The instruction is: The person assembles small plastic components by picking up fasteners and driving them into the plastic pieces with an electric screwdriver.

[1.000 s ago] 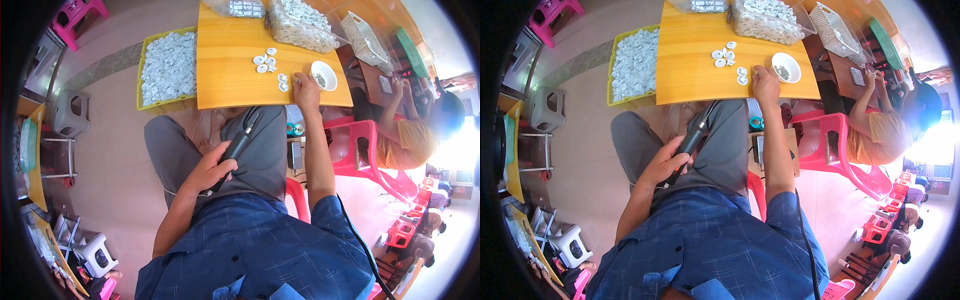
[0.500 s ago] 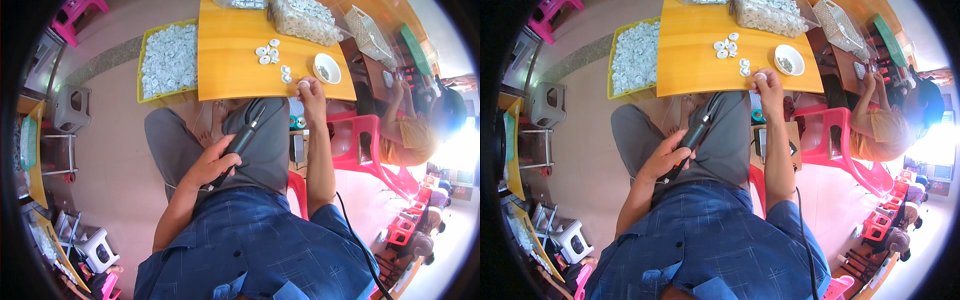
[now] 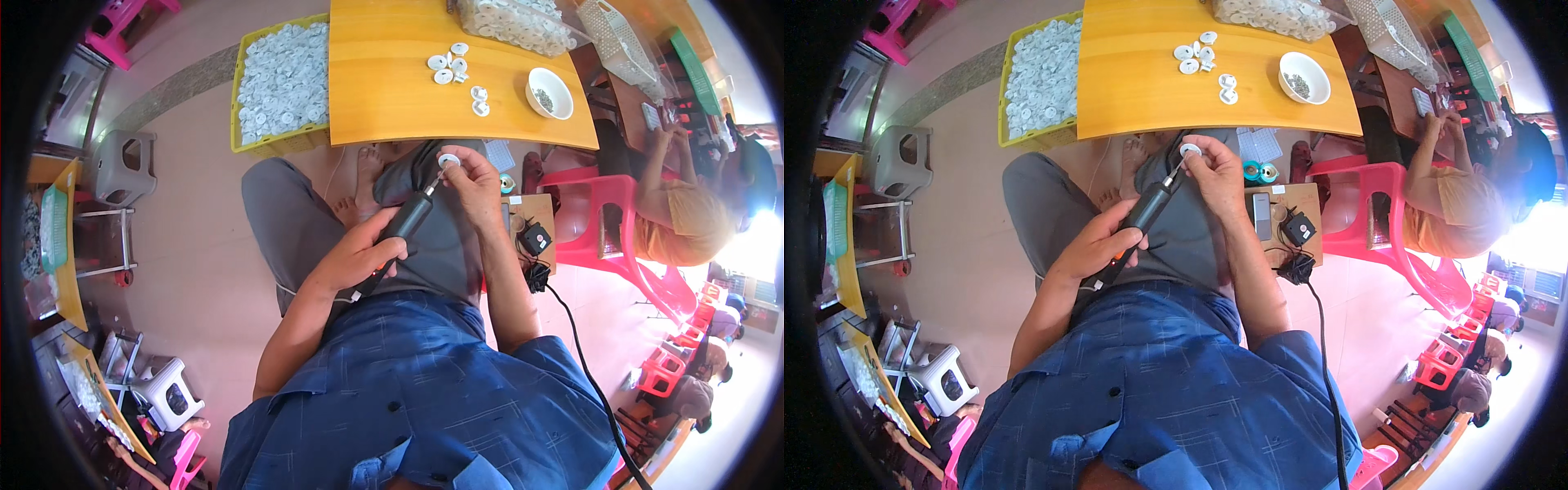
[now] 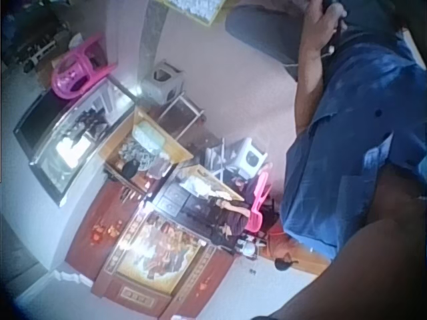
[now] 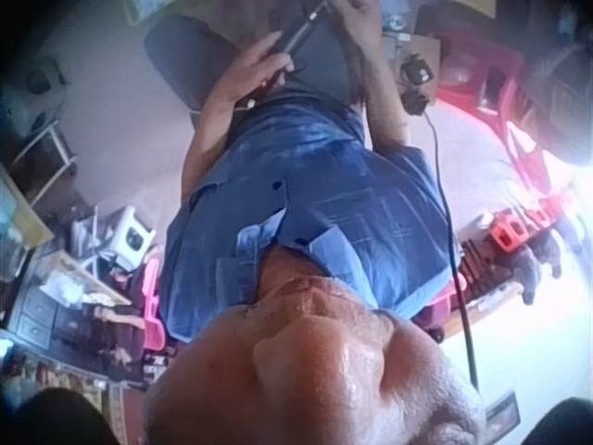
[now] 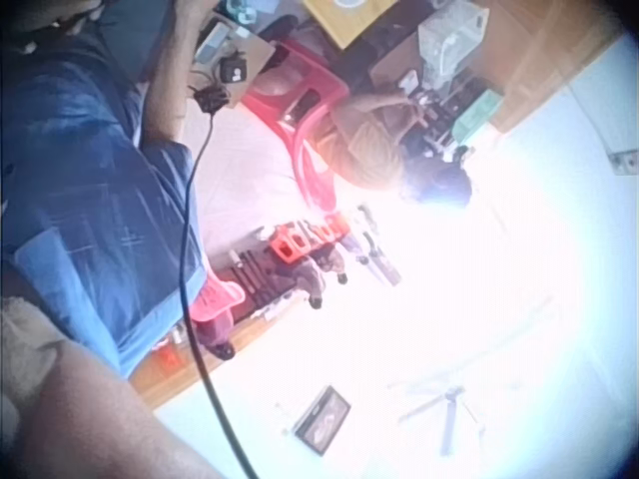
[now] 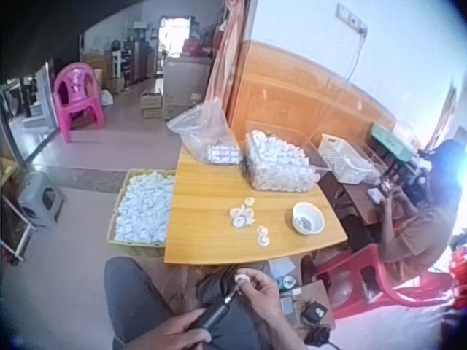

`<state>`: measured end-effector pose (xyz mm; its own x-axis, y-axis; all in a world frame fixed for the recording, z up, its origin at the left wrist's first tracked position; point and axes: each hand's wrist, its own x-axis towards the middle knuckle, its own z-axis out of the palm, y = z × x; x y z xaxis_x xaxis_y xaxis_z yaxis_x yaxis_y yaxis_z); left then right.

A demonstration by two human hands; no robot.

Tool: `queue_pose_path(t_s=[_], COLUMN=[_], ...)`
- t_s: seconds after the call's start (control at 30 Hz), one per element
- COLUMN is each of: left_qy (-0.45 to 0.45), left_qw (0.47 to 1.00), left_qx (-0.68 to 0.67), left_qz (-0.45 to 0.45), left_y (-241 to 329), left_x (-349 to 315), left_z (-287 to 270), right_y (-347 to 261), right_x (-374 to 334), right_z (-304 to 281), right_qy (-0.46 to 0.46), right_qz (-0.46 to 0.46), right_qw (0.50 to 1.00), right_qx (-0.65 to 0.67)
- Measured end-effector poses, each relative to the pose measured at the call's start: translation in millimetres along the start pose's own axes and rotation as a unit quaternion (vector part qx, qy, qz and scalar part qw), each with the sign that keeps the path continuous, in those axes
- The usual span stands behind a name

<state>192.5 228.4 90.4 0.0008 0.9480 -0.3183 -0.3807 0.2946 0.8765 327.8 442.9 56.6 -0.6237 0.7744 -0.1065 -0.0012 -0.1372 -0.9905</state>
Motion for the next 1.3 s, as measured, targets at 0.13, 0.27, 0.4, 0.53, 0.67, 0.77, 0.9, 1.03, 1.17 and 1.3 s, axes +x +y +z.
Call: queue_pose_path(t_s=[0.13, 0.27, 0.4, 0.53, 0.67, 0.77, 0.9, 1.03, 1.17, 1.3], left_qy=[0.004, 0.008, 0.008, 0.011, 0.011, 0.012, 0.016, 0.016, 0.02, 0.014], left_qw=[1.0, 1.0, 1.0, 1.0, 1.0, 1.0, 1.0, 1.0, 1.0, 1.0], left_qx=[0.011, 0.015, 0.009, 0.006, 0.012, 0.01, 0.004, 0.003, 0.001, 0.002], left_qz=[-0.002, -0.008, 0.003, -0.002, -0.008, -0.007, -0.012, -0.011, -0.008, -0.02], left_y=[-1, -2, -3, -3, -3, -4, -5, -5, -5, -4], left_x=[2, 2, 2, 2, 2, 3, 4, 3, 4, 4], left_z=[-1, -2, -2, -3, -3, -4, -4, -4, -3, -4], right_y=[5, 10, 11, 12, 11, 10, 11, 13, 9, -3], right_x=[-2, -2, -3, -3, -3, -4, -5, -3, -5, -8], right_z=[1, 1, -2, 2, 2, 2, 1, 1, 1, 3], right_qy=[0.014, 0.023, 0.005, 0.011, 0.006, 0.006, 0.004, 0.0, -0.001, -0.001], right_qz=[-0.006, -0.03, -0.029, -0.045, -0.043, -0.038, -0.04, -0.047, -0.085, -0.144], right_qw=[0.999, 0.995, 0.993, 0.993, 0.994, 0.994, 0.995, 0.995, 0.987, 0.966], right_qx=[-0.048, -0.088, -0.112, -0.108, -0.103, -0.104, -0.094, -0.09, -0.136, -0.216])
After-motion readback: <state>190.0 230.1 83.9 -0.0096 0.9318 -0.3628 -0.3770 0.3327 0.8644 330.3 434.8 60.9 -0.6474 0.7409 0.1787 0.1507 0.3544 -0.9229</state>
